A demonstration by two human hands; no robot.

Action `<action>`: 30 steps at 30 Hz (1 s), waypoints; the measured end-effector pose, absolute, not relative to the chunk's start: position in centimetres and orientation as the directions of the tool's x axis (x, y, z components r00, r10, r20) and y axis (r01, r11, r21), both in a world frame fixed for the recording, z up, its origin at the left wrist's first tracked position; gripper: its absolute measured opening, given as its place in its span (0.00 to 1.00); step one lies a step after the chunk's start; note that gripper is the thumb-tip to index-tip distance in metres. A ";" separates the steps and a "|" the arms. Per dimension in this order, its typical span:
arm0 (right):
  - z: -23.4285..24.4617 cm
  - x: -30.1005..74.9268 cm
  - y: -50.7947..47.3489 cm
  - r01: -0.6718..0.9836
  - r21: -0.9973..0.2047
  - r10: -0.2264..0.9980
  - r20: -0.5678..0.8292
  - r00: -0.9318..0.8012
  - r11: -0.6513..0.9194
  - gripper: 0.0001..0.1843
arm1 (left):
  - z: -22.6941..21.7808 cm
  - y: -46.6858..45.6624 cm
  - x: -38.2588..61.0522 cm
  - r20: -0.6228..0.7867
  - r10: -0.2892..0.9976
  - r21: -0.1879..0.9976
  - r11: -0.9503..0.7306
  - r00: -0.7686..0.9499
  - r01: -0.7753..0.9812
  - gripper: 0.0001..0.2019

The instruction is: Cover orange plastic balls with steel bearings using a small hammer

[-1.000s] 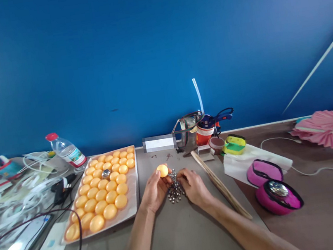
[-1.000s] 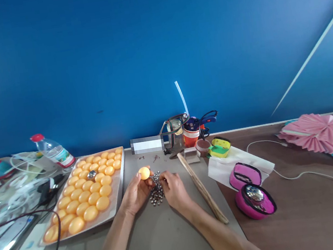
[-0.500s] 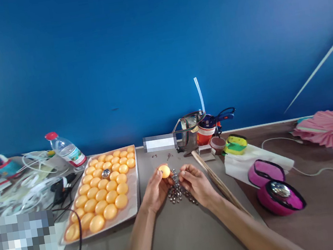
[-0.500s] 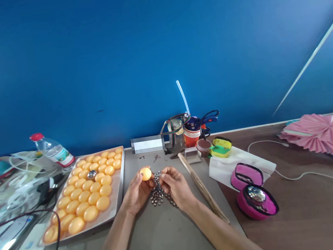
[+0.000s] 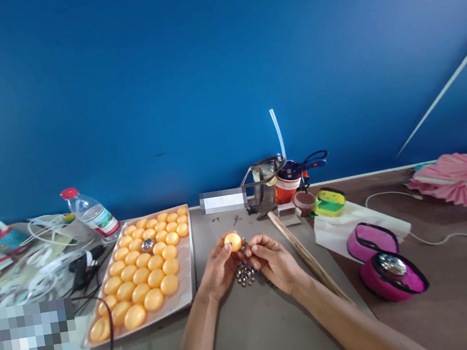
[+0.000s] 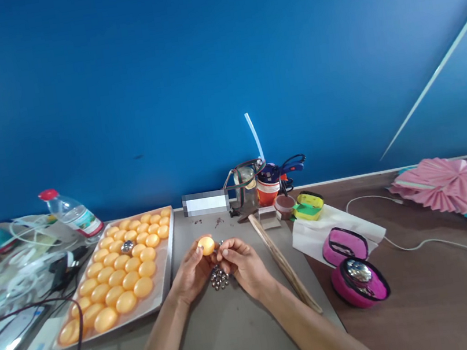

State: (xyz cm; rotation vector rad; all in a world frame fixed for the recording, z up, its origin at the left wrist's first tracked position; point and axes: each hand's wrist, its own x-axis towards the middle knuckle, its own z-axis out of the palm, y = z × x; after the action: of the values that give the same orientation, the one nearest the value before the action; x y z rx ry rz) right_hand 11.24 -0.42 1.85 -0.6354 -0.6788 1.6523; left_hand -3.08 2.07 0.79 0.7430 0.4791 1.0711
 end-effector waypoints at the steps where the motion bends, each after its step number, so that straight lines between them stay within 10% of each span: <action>1: 1.9 11.3 -0.4 -0.663 -0.735 0.986 -0.045 -0.161 -0.142 0.09 | 0.8 2.1 -3.1 0.001 0.908 0.742 0.281 0.420 -0.609 0.13; 30: 2.2 11.0 -0.5 -0.597 -0.797 0.995 -0.060 -0.082 -0.097 0.12 | 0.8 1.9 -2.7 -0.044 0.923 0.788 0.268 0.382 -0.555 0.17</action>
State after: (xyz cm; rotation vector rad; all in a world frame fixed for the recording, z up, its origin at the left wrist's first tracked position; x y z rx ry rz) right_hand 11.03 -0.47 2.17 -0.7463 -0.7188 1.5490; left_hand -2.70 1.94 0.79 0.7723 0.5683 1.0718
